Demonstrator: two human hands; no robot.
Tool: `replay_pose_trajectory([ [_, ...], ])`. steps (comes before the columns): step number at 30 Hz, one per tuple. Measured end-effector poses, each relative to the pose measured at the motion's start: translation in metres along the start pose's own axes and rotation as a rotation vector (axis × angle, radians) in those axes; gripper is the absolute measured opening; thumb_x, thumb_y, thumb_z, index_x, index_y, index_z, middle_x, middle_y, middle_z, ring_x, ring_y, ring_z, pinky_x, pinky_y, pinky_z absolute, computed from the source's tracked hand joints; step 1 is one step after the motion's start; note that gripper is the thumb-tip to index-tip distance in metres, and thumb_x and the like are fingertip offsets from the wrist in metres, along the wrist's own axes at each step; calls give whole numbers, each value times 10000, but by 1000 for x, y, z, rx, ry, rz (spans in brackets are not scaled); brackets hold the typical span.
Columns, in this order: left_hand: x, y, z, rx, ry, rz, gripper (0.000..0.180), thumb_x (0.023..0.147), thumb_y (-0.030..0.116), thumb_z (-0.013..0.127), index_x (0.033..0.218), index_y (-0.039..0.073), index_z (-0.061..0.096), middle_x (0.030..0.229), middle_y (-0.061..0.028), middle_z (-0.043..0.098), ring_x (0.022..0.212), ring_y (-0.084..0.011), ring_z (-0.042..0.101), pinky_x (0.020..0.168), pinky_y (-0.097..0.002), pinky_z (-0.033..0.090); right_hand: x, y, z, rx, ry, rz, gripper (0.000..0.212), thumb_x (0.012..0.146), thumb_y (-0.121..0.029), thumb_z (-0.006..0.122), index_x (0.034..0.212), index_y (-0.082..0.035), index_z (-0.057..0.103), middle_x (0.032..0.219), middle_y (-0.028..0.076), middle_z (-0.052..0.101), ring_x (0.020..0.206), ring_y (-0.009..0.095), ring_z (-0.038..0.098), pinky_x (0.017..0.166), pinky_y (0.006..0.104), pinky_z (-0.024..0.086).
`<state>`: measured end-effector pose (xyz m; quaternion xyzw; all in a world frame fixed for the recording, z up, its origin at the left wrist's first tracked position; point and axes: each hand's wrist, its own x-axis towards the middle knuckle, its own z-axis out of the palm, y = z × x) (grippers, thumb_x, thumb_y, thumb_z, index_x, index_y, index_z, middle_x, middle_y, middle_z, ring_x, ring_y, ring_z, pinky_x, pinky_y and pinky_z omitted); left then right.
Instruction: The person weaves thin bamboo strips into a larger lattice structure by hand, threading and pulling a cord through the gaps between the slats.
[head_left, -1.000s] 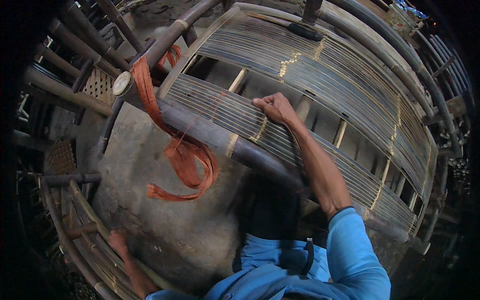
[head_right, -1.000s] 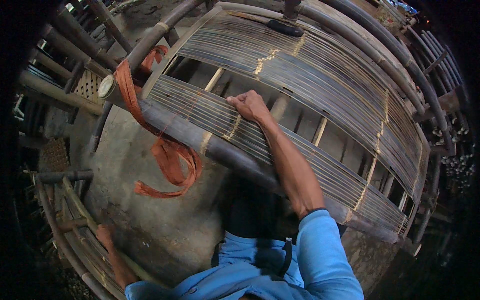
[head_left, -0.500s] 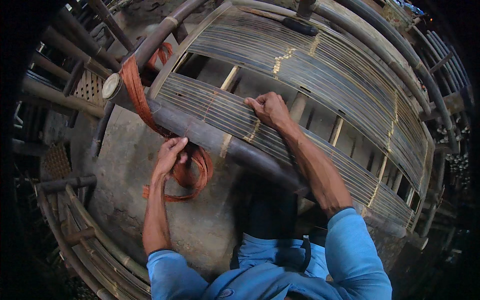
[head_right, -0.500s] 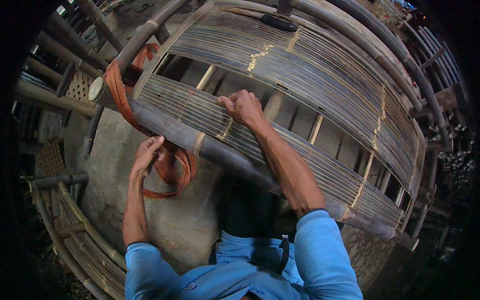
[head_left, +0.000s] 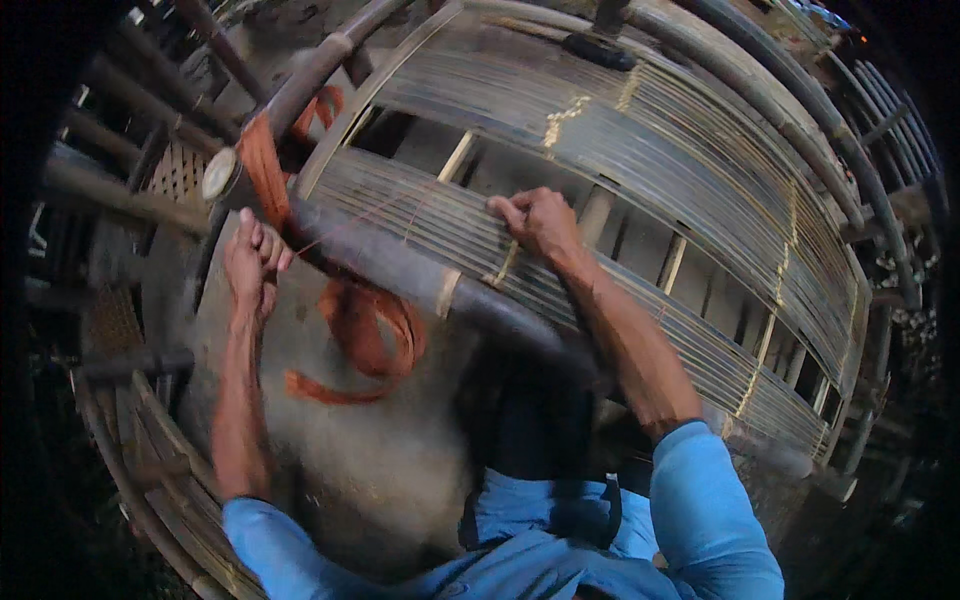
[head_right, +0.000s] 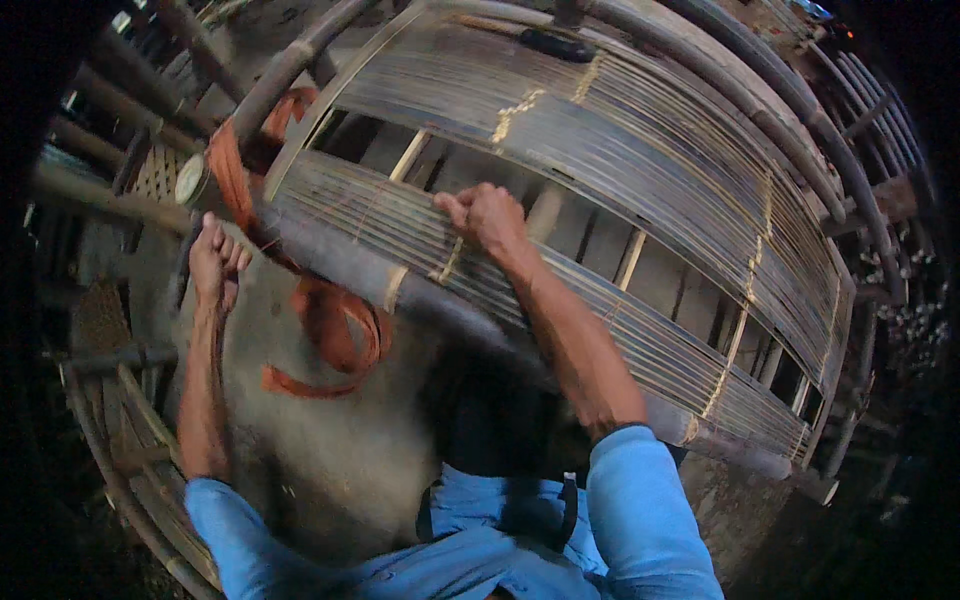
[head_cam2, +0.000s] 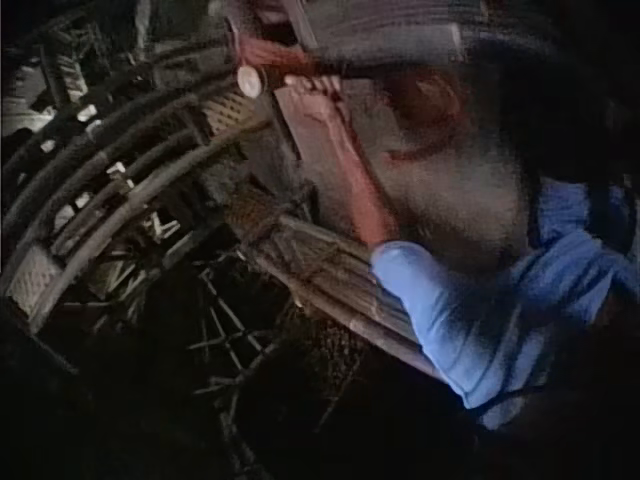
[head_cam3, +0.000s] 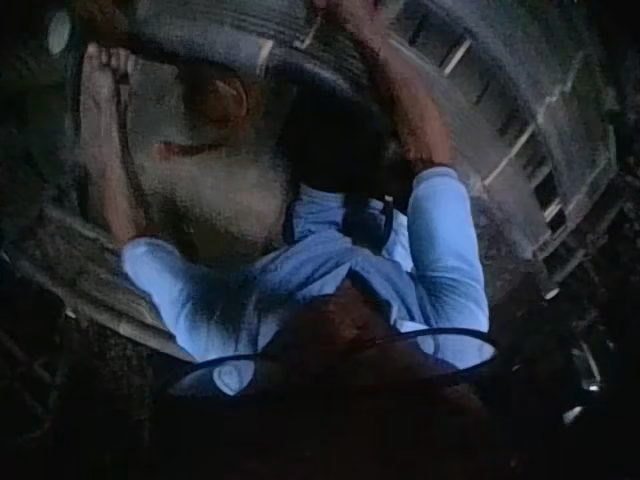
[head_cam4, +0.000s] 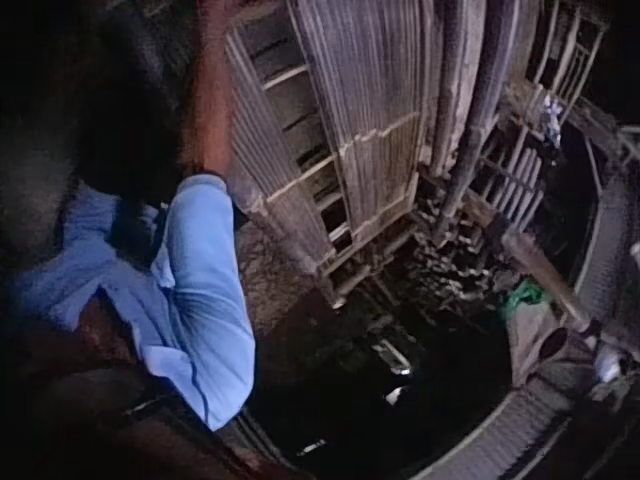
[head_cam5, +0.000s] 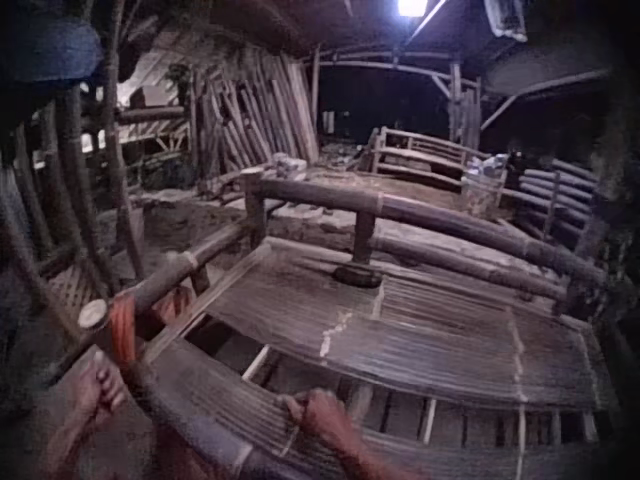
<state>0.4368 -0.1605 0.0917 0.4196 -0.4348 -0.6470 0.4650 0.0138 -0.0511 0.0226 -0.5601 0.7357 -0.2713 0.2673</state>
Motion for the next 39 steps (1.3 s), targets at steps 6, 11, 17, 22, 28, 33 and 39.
replay_pose_trajectory([
  [6, -29, -54, -31, 478, 298, -183, 455, 1037, 455, 548, 928, 16, 602, 907, -106, 659, 865, -257, 666, 934, -396, 495, -22, 32, -36, 115, 174, -215, 357, 920, -431, 702, 1020, -101, 796, 962, 199, 749, 913, 376, 726, 823, 458, 568],
  [11, -122, -124, 51, 1724, 375, 689, 518, 888, 495, 740, 1070, 12, 699, 966, -136, 692, 997, -328, 656, 907, -436, 489, -140, 110, -140, 125, 477, -116, 330, 894, -340, 767, 1031, -39, 775, 1003, 165, 760, 905, 281, 738, 804, 400, 565],
  [17, -234, -214, 245, 1238, -329, 278, 609, 765, 515, 861, 999, -28, 714, 1086, -208, 652, 1112, -361, 562, 1027, -493, 380, -232, 177, -198, -104, 178, 452, 431, 910, -472, 727, 1067, -77, 799, 947, 170, 775, 894, 301, 749, 828, 416, 565],
  [22, -254, -193, 299, 454, -348, -137, 187, 954, 168, 714, 957, -18, 730, 805, -46, 700, 802, -145, 664, 740, -300, 514, -245, 205, -186, 7, 215, 397, 428, 877, -473, 757, 1042, -82, 807, 895, 184, 772, 875, 318, 753, 828, 418, 565],
  [28, -189, -76, 205, 385, -289, 106, 161, 966, 93, 571, 932, -6, 693, 1047, -118, 707, 899, -175, 657, 752, -302, 501, -225, 234, -205, 128, 41, 384, 359, 840, -403, 818, 990, -77, 820, 868, 123, 785, 802, 178, 715, 785, 364, 554],
  [33, -104, 25, 155, -229, -72, 244, 348, 1014, 95, 472, 1263, -124, 576, 1276, -193, 635, 837, -179, 620, 694, -249, 482, -185, 236, -192, 441, -33, 318, 417, 877, -381, 793, 1147, -64, 771, 972, 123, 781, 884, 176, 713, 849, 357, 550],
  [39, -10, -103, 347, 1081, -663, 626, 340, 880, 76, 581, 1164, 82, 769, 1120, -135, 758, 911, -236, 721, 817, -353, 554, -139, 237, -150, 248, -20, 230, 529, 891, -336, 725, 1348, -76, 661, 1111, 170, 761, 1057, 304, 718, 963, 385, 538],
])
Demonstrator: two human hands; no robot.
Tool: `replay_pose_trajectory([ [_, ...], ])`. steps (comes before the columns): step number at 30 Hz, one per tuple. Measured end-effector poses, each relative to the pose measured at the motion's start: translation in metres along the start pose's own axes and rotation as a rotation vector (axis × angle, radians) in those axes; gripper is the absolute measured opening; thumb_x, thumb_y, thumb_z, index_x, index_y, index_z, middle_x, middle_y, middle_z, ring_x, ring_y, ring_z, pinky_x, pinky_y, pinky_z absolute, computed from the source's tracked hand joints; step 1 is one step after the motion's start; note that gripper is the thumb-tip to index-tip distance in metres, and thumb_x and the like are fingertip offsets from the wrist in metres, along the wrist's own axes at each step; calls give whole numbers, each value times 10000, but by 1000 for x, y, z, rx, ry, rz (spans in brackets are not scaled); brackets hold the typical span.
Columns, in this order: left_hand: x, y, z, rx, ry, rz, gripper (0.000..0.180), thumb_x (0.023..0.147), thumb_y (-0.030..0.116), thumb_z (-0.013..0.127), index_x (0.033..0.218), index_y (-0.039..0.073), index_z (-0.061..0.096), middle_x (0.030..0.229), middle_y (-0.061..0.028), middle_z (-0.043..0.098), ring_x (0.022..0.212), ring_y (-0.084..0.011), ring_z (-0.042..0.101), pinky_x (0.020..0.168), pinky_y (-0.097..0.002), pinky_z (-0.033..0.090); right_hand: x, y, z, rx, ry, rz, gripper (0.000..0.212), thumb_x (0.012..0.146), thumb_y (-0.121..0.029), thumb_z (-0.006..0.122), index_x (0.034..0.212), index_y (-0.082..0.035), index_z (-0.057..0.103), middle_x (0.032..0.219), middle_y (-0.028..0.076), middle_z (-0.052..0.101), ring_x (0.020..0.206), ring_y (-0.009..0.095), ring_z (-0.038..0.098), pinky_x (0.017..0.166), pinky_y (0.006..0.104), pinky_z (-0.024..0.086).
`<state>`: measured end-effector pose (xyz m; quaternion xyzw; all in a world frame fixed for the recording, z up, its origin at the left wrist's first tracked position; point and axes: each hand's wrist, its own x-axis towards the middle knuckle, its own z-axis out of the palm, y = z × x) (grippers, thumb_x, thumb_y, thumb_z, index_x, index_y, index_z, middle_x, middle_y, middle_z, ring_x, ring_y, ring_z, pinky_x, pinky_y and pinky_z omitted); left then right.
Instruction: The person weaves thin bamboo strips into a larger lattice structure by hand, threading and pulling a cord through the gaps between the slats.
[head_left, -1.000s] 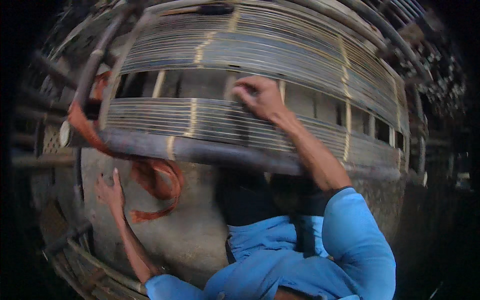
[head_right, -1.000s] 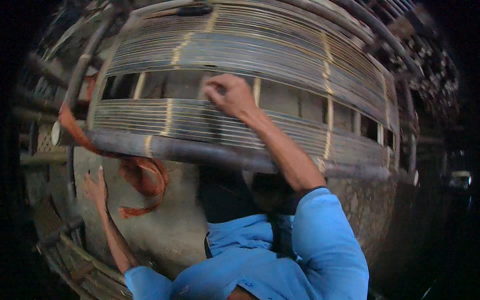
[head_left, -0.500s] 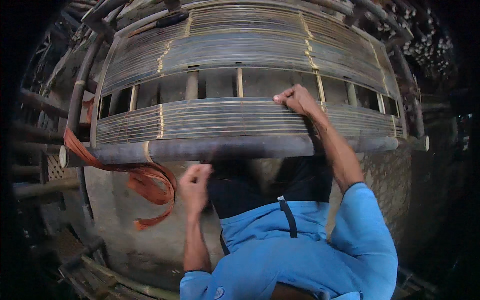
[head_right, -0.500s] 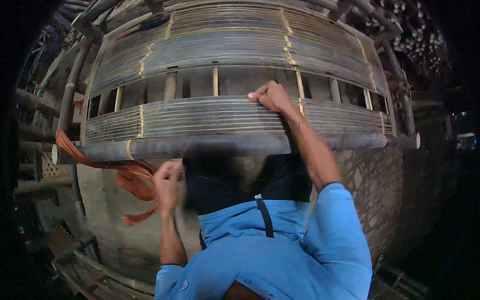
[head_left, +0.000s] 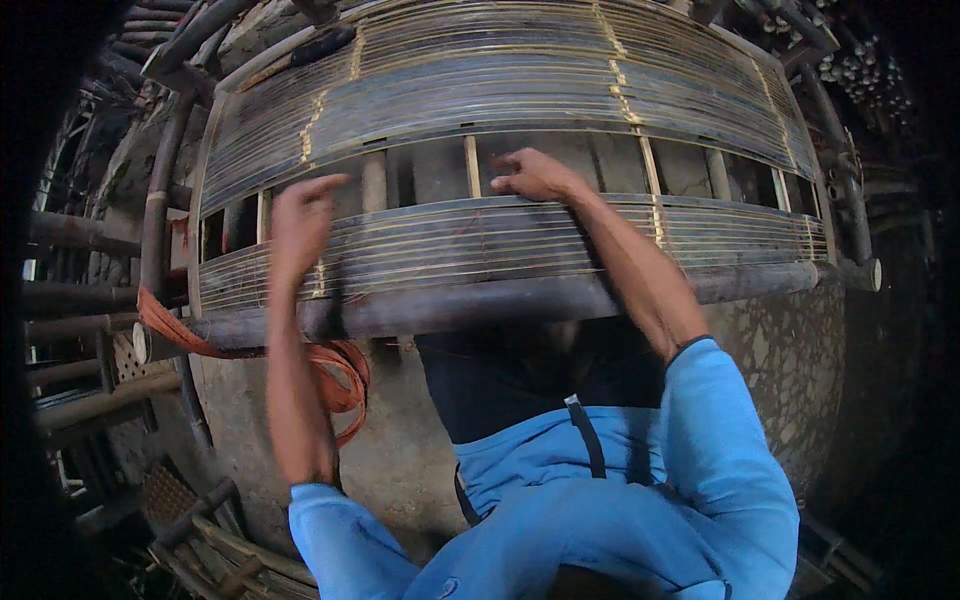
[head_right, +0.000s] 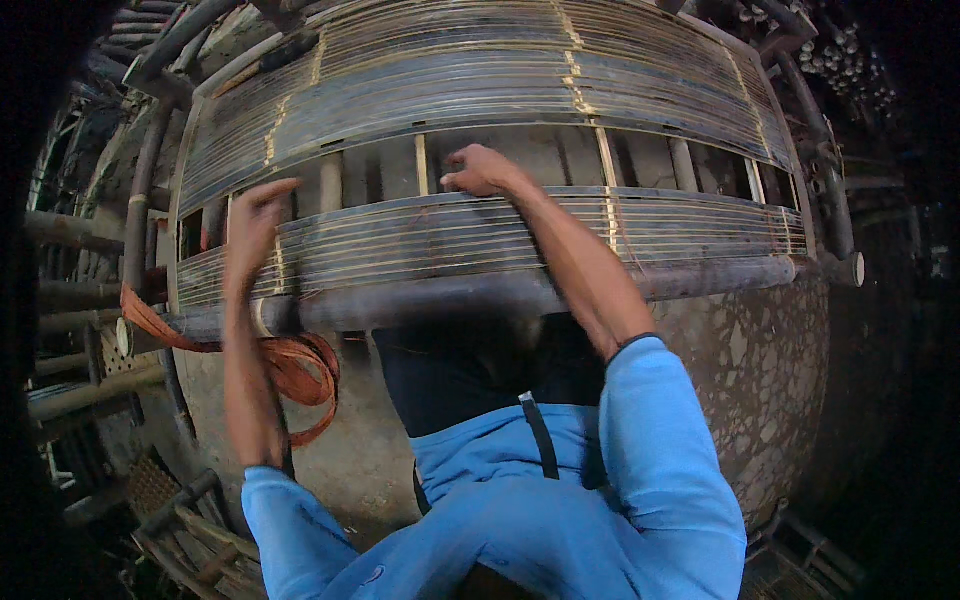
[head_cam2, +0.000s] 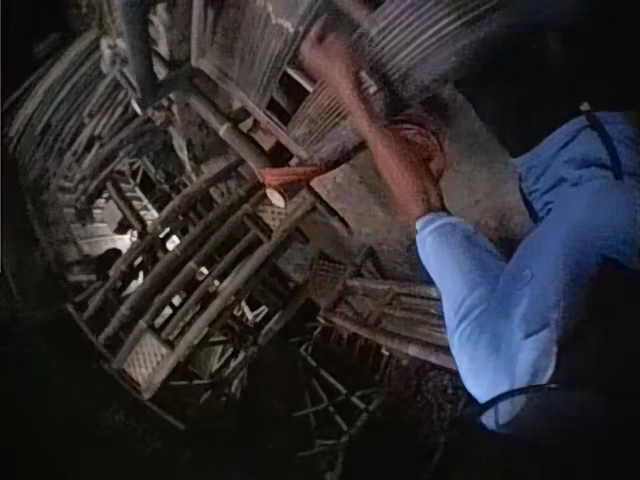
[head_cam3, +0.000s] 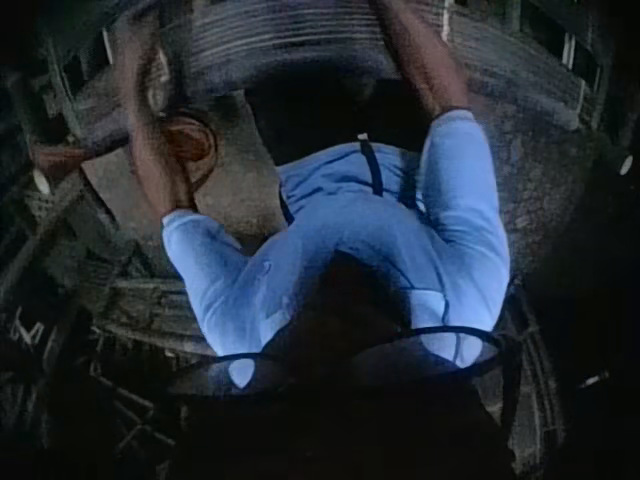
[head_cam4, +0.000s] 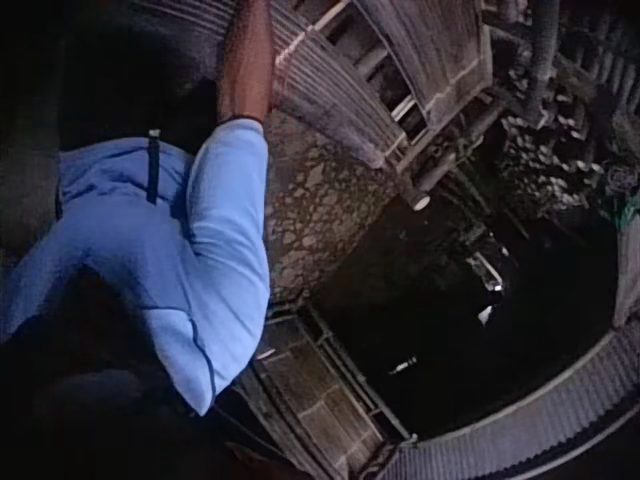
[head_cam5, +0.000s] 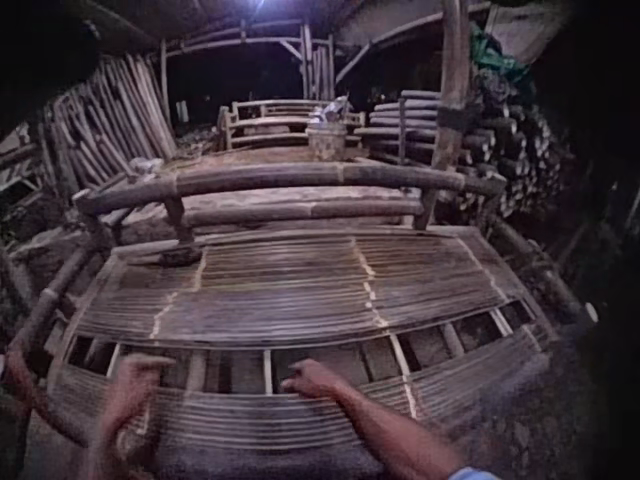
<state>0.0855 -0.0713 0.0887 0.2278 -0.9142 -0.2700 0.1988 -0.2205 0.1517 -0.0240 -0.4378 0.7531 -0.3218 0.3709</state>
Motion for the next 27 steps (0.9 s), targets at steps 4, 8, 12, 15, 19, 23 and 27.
replay_pose_trajectory([
  [4, 52, 35, 129, 243, -209, -228, 228, 791, 79, 697, 995, 78, 797, 935, -221, 748, 902, -371, 740, 832, -413, 577, 20, -22, 22, -194, -11, 33, 531, 839, -339, 723, 1320, -117, 683, 1144, 191, 744, 1100, 371, 700, 977, 411, 534],
  [8, 63, 38, 173, 121, -297, -337, 218, 741, 95, 776, 952, 41, 791, 908, -231, 744, 886, -375, 741, 812, -431, 578, 20, -29, 23, -176, -53, 78, 336, 846, -302, 686, 1102, -112, 790, 1068, 164, 764, 1042, 368, 715, 962, 439, 541],
  [12, 66, 45, 149, 205, -192, -101, 369, 790, 147, 769, 1149, 68, 741, 1082, -219, 737, 852, -357, 722, 711, -442, 594, -1, -10, 2, 6, 142, -67, 213, 848, -258, 700, 949, -115, 821, 995, 128, 781, 973, 294, 738, 866, 385, 560],
  [15, 73, 58, 106, -529, -487, -558, 573, 841, 73, 723, 1402, 69, 606, 1066, -175, 759, 622, -146, 612, 480, -329, 491, -18, -11, -11, 401, 66, -168, 202, 927, -207, 678, 1031, -66, 780, 926, 74, 762, 870, 175, 712, 805, 327, 551],
  [19, 39, 91, 94, -1243, -475, -449, 910, 855, -16, 713, 1620, 126, 240, 1111, -124, 734, 628, -75, 517, 452, -239, 392, -52, -54, -18, 565, -47, -311, 189, 996, -149, 618, 1109, -42, 725, 903, 35, 709, 801, 110, 647, 764, 287, 527],
  [23, 12, 101, 93, -645, -323, -178, 866, 788, 39, 814, 1552, 134, 417, 1001, -92, 700, 644, -125, 551, 581, -306, 472, -72, -74, -26, 528, -85, -332, 225, 1012, -197, 627, 1090, 0, 704, 960, 35, 702, 896, 114, 626, 840, 289, 506],
  [27, -47, 77, 25, 47, 46, -74, 350, 801, 243, 854, 1064, 42, 735, 773, -80, 585, 725, -182, 566, 678, -335, 472, -72, -63, -41, 150, 180, -276, 269, 962, -280, 665, 1031, -41, 767, 887, 31, 717, 817, 107, 608, 755, 301, 488],
])
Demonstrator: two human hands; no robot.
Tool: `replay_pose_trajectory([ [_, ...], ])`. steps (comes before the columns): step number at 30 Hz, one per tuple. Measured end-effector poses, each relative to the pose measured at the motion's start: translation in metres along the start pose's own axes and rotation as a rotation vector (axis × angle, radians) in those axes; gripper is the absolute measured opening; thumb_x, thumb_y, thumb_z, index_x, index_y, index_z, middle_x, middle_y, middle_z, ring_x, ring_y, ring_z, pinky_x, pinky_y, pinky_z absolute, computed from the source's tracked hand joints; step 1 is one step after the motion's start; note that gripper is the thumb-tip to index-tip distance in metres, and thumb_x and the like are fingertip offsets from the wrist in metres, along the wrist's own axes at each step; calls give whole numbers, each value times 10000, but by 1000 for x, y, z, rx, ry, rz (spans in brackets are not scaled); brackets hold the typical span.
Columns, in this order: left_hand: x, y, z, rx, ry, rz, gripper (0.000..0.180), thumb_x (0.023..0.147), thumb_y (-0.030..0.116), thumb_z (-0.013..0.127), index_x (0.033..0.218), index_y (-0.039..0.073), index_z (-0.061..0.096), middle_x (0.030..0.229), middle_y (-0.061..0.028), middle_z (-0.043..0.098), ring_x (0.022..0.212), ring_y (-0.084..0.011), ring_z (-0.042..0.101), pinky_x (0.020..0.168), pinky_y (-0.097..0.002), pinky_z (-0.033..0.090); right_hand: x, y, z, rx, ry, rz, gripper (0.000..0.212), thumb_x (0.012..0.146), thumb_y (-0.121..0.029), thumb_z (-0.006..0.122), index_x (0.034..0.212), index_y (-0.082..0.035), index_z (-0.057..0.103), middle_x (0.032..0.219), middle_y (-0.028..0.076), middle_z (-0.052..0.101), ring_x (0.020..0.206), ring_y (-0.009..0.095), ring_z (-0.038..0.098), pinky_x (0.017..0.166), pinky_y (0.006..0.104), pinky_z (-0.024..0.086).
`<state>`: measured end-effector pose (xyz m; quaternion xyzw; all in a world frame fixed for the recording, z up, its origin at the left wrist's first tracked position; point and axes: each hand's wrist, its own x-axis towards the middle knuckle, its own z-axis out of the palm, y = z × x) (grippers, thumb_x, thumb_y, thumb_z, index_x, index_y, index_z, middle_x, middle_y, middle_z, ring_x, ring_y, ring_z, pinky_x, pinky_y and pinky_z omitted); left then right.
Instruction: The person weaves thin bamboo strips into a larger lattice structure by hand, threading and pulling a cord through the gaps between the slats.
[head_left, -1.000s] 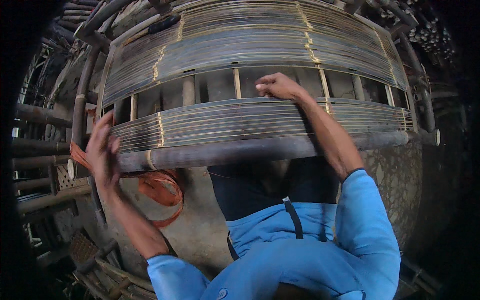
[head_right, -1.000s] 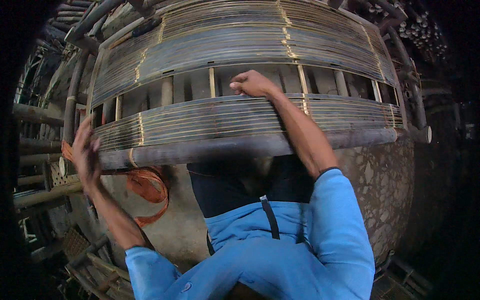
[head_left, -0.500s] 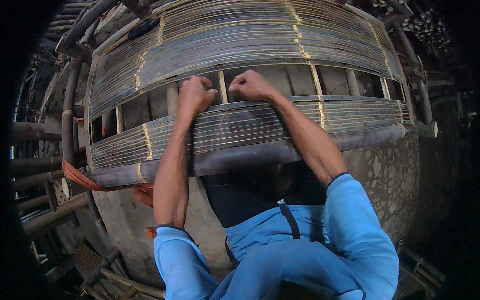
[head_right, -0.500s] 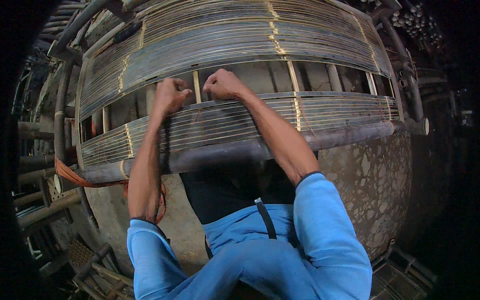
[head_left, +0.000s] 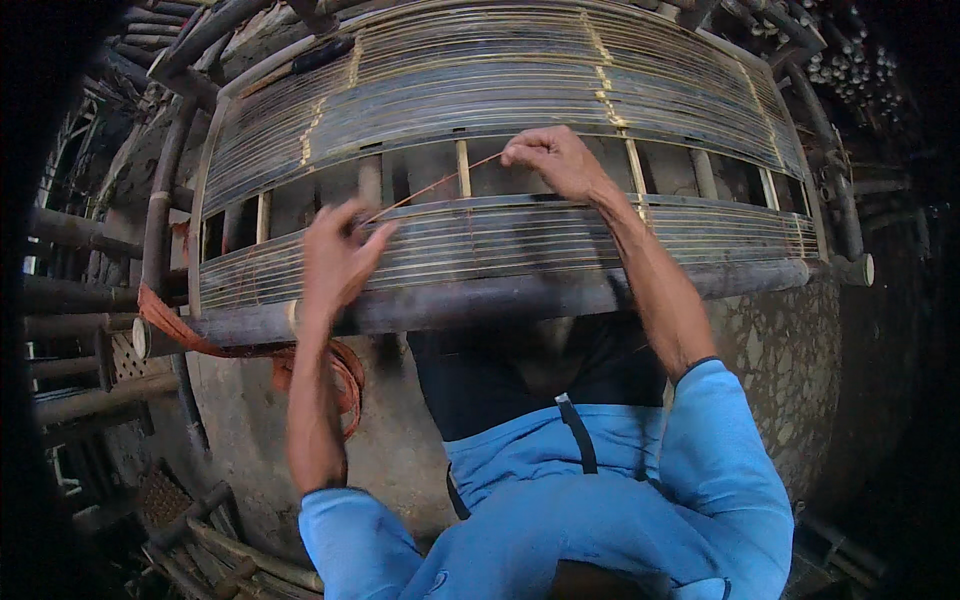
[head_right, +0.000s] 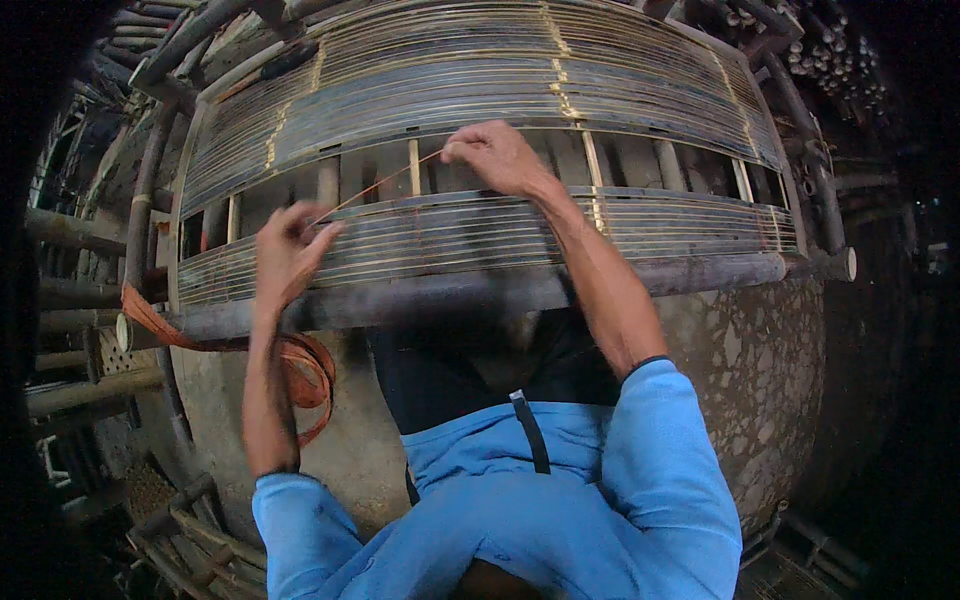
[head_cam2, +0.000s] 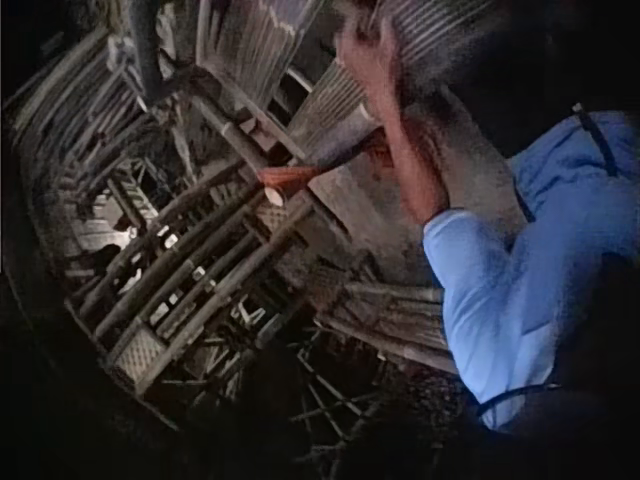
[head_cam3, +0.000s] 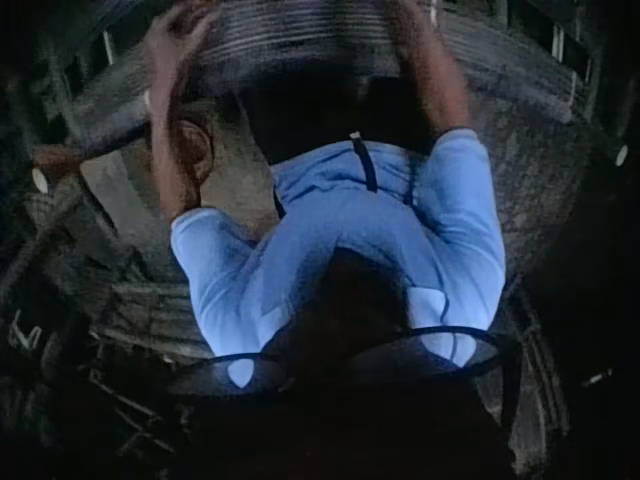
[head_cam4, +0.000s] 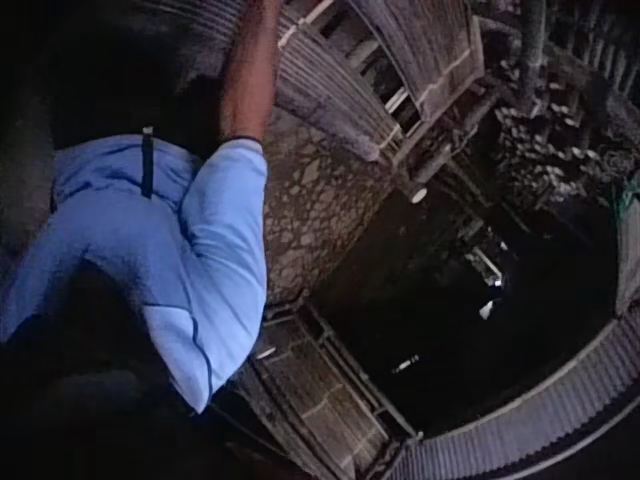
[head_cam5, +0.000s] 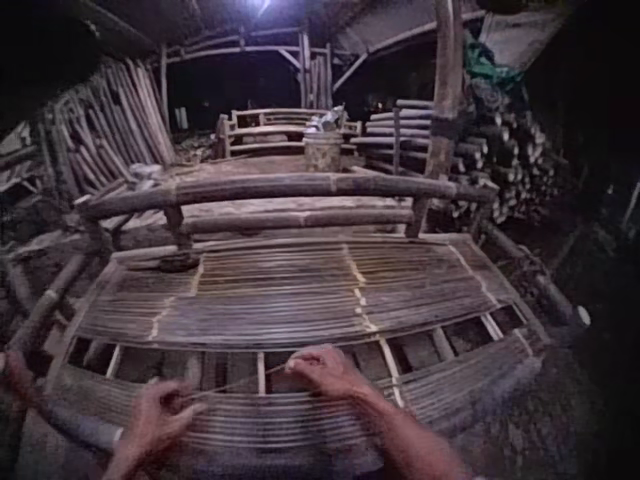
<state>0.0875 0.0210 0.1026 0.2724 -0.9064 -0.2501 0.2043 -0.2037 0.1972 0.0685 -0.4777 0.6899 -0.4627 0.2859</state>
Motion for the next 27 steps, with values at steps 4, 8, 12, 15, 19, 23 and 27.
replay_pose_trajectory([
  [4, -106, -55, -97, -389, -149, -425, 395, 980, 344, 681, 755, 21, 664, 712, 28, 524, 678, -87, 451, 626, -271, 346, -4, 38, -6, -96, 12, 36, 330, 938, -354, 671, 1033, -61, 789, 913, 113, 761, 836, 204, 681, 779, 350, 527],
  [8, -290, -155, -170, -168, 22, -1091, 400, 938, 413, 714, 754, 75, 606, 690, -6, 550, 653, -160, 516, 651, -334, 406, -15, 33, 6, -277, -89, 180, 414, 946, -442, 662, 1068, -66, 788, 1002, 187, 768, 960, 347, 731, 864, 426, 550],
  [12, -379, -189, -153, 518, -38, -1020, 408, 894, 331, 779, 1109, -5, 694, 1042, -164, 710, 1017, -294, 659, 929, -435, 501, -15, 21, 8, -336, -222, 344, 460, 946, -492, 660, 1010, -57, 794, 941, 199, 765, 927, 350, 740, 832, 431, 552],
  [15, -300, -137, -58, 119, 196, -786, 638, 862, 323, 827, 1357, -14, 608, 1360, -214, 614, 1266, -328, 582, 1008, -423, 493, -26, 34, -2, -266, -188, 324, 472, 946, -498, 662, 962, -45, 794, 852, 198, 752, 830, 336, 733, 769, 452, 539],
  [19, -197, -45, 42, -858, 256, -903, 565, 922, 166, 779, 1390, 14, 503, 1294, -117, 616, 1195, -239, 599, 923, -394, 536, -21, 40, 11, -352, -222, 308, 478, 947, -491, 663, 913, -30, 784, 753, 182, 714, 714, 305, 691, 704, 462, 510],
  [23, -173, -11, 82, -1212, 35, -1033, 490, 956, 196, 737, 1351, -1, 525, 1047, -73, 678, 1004, -230, 652, 879, -364, 517, -20, 42, 17, -334, -118, 197, 487, 955, -475, 655, 837, -15, 763, 656, 183, 651, 620, 308, 641, 650, 478, 485],
  [27, -161, 29, 42, -670, -251, -713, 259, 1005, 240, 669, 1029, -12, 720, 863, -50, 674, 911, -219, 632, 911, -375, 461, -25, 37, 11, -393, -139, 275, 483, 955, -464, 654, 826, -11, 758, 640, 194, 642, 607, 333, 640, 631, 491, 485],
])
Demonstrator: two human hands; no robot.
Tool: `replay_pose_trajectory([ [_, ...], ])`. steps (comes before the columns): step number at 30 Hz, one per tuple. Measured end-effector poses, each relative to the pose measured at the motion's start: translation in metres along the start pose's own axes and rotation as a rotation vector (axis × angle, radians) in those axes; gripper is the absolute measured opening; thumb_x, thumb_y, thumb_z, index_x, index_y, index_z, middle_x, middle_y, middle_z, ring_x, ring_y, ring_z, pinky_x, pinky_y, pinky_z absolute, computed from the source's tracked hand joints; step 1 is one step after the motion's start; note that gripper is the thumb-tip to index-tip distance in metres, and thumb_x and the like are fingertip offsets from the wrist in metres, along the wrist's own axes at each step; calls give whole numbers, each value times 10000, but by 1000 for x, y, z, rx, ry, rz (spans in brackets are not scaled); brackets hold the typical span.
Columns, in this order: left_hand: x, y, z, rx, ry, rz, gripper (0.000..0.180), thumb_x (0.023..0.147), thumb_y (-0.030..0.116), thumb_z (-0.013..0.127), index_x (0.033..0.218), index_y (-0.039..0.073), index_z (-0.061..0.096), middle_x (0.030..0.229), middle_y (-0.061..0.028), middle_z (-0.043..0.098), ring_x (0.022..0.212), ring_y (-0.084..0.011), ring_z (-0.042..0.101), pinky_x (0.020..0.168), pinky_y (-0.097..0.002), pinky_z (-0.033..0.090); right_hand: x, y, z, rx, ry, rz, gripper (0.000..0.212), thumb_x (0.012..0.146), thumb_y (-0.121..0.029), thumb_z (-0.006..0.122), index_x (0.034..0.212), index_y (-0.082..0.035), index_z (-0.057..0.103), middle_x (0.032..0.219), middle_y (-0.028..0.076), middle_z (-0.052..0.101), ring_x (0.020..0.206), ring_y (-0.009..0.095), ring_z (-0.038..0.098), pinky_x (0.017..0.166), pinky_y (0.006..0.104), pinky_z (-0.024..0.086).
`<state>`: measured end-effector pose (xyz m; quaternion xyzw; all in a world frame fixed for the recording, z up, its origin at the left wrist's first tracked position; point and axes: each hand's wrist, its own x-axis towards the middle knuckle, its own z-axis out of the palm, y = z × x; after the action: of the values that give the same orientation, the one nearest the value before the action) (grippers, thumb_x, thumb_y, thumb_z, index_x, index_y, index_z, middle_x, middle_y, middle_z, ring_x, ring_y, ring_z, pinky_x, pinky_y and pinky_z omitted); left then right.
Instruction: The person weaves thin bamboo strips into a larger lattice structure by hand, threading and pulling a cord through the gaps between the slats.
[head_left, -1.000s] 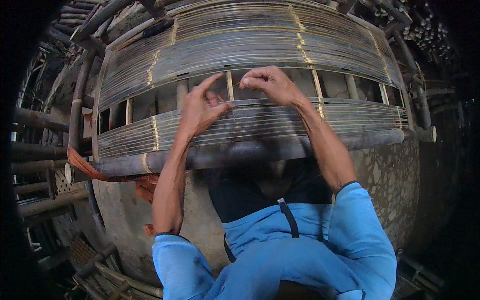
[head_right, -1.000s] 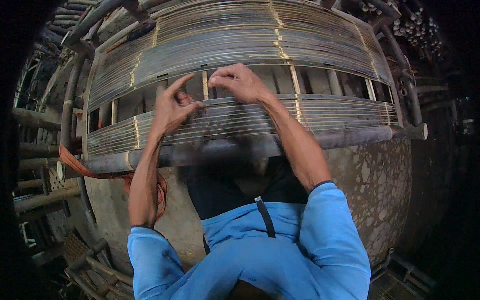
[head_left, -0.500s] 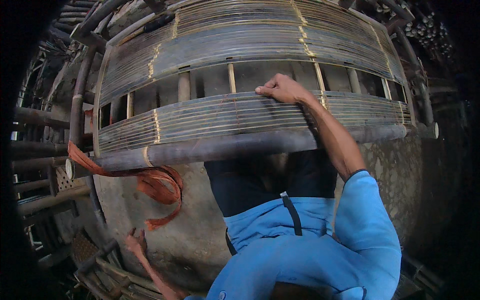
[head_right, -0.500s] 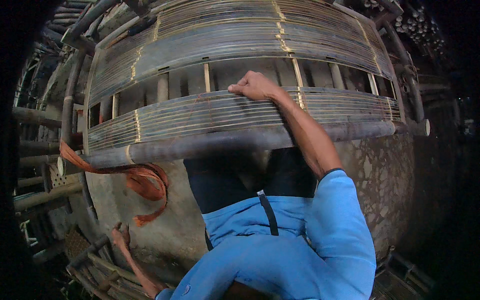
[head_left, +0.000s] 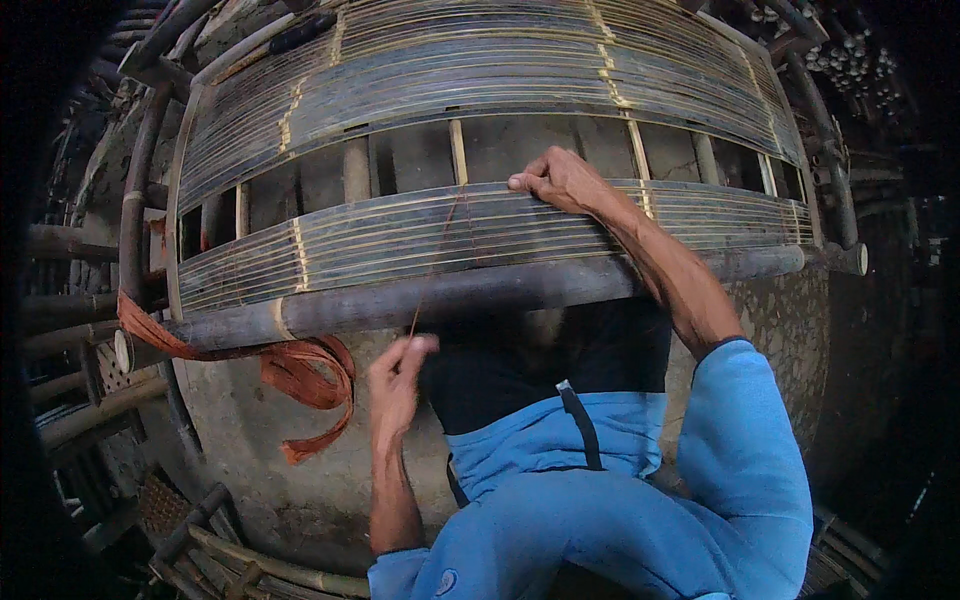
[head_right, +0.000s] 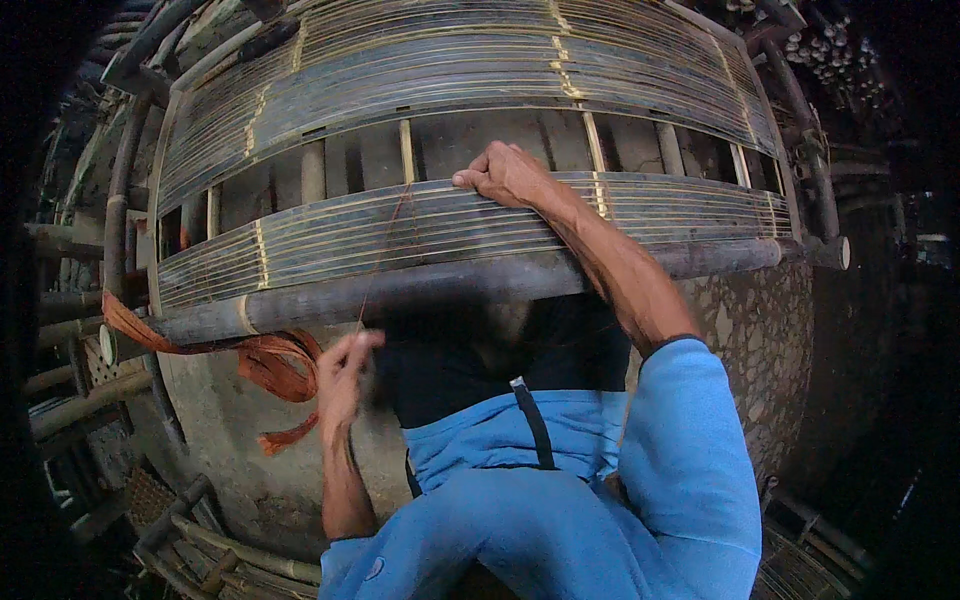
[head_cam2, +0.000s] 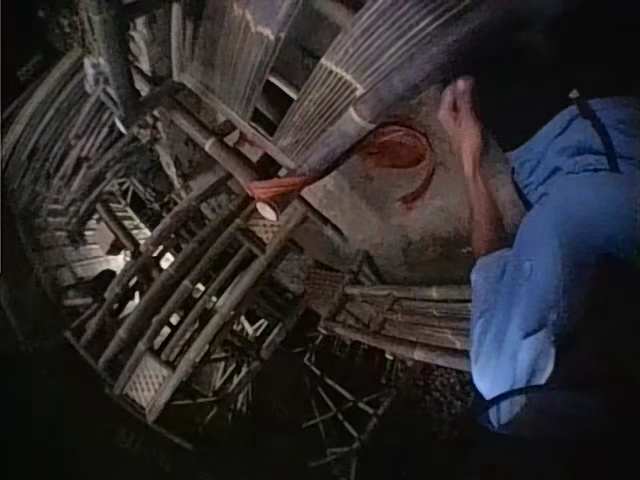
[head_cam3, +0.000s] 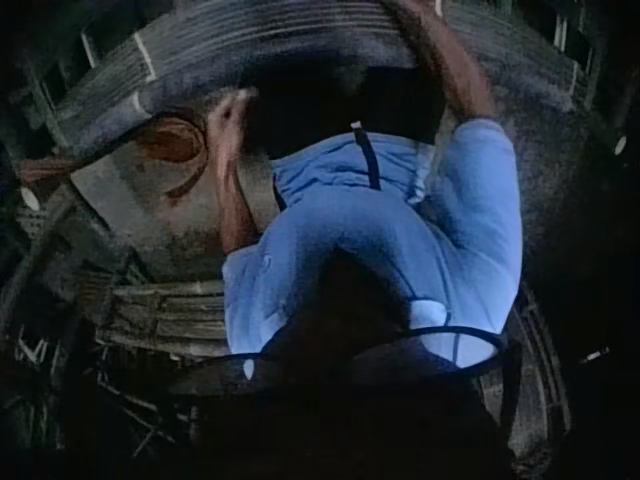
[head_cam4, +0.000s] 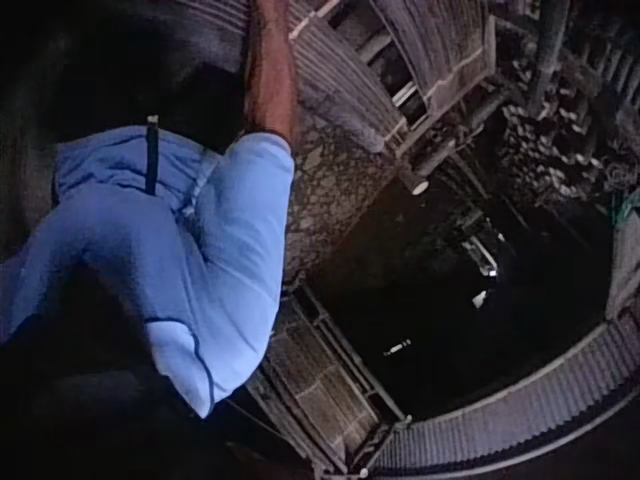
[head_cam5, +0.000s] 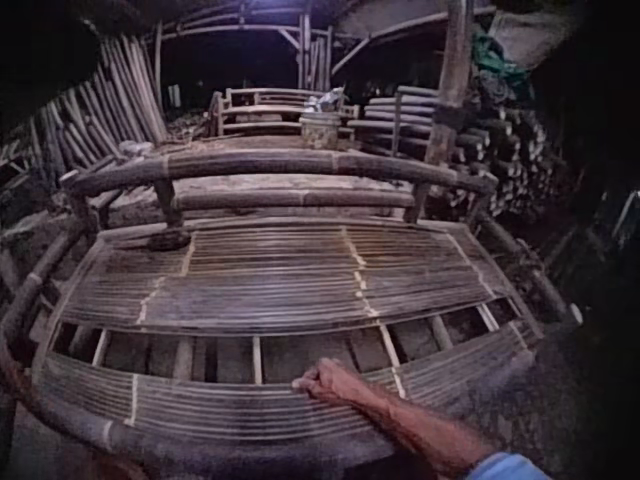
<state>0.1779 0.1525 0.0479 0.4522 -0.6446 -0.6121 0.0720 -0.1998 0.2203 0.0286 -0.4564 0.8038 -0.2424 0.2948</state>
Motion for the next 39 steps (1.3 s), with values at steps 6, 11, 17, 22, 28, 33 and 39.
replay_pose_trajectory([
  [6, 1, 33, -50, -470, 126, 604, 488, 1080, 352, 509, 740, 22, 624, 946, -86, 626, 995, -271, 613, 1107, -439, 367, 5, 0, 6, -5, 16, 6, 475, 964, -460, 651, 871, -9, 769, 660, 172, 650, 617, 255, 612, 630, 449, 480],
  [11, -14, 62, -42, -768, -130, 653, 528, 1085, 367, 478, 654, 63, 482, 672, -66, 477, 733, -259, 552, 926, -454, 429, -2, -7, 7, 11, 58, -19, 404, 940, -425, 682, 892, -35, 773, 744, 170, 700, 732, 332, 675, 706, 454, 519],
  [17, -45, 57, -40, -278, -99, 690, 497, 1078, 276, 496, 652, 19, 500, 625, -68, 475, 652, -219, 433, 724, -407, 424, -20, -79, 72, 85, 519, -803, 310, 856, -372, 774, 1003, -101, 740, 968, 138, 703, 1047, 318, 666, 995, 439, 479],
  [22, -55, 56, -37, -181, -124, 690, 495, 1072, 267, 501, 645, 18, 491, 621, -72, 472, 651, -223, 422, 711, -401, 423, -36, -95, 102, 78, 131, -863, 352, 836, -393, 783, 764, -86, 628, 765, 102, 599, 845, 312, 622, 907, 451, 464],
  [28, -75, 51, -35, -235, -126, 638, 506, 1057, 261, 526, 612, 21, 488, 619, -76, 481, 636, -225, 445, 713, -417, 441, -61, -90, 118, 146, 323, -781, 414, 820, -410, 772, 692, -104, 523, 690, 92, 507, 723, 299, 531, 819, 421, 436],
  [33, -49, 50, -49, -227, -155, 580, 464, 1084, 250, 481, 714, -1, 605, 691, -103, 546, 725, -250, 568, 779, -409, 465, -67, -82, 90, 203, 290, -826, 287, 840, -324, 781, 867, -71, 647, 850, 109, 625, 872, 321, 613, 894, 448, 464],
  [39, -48, 55, -75, 951, 701, 524, 401, 1044, 279, 607, 1356, 28, 606, 1304, -171, 594, 1210, -310, 569, 974, -421, 482, -143, 22, 4, -120, 735, -99, 375, 838, -320, 799, 1047, -30, 683, 1144, 152, 653, 1087, 356, 603, 974, 459, 469],
])
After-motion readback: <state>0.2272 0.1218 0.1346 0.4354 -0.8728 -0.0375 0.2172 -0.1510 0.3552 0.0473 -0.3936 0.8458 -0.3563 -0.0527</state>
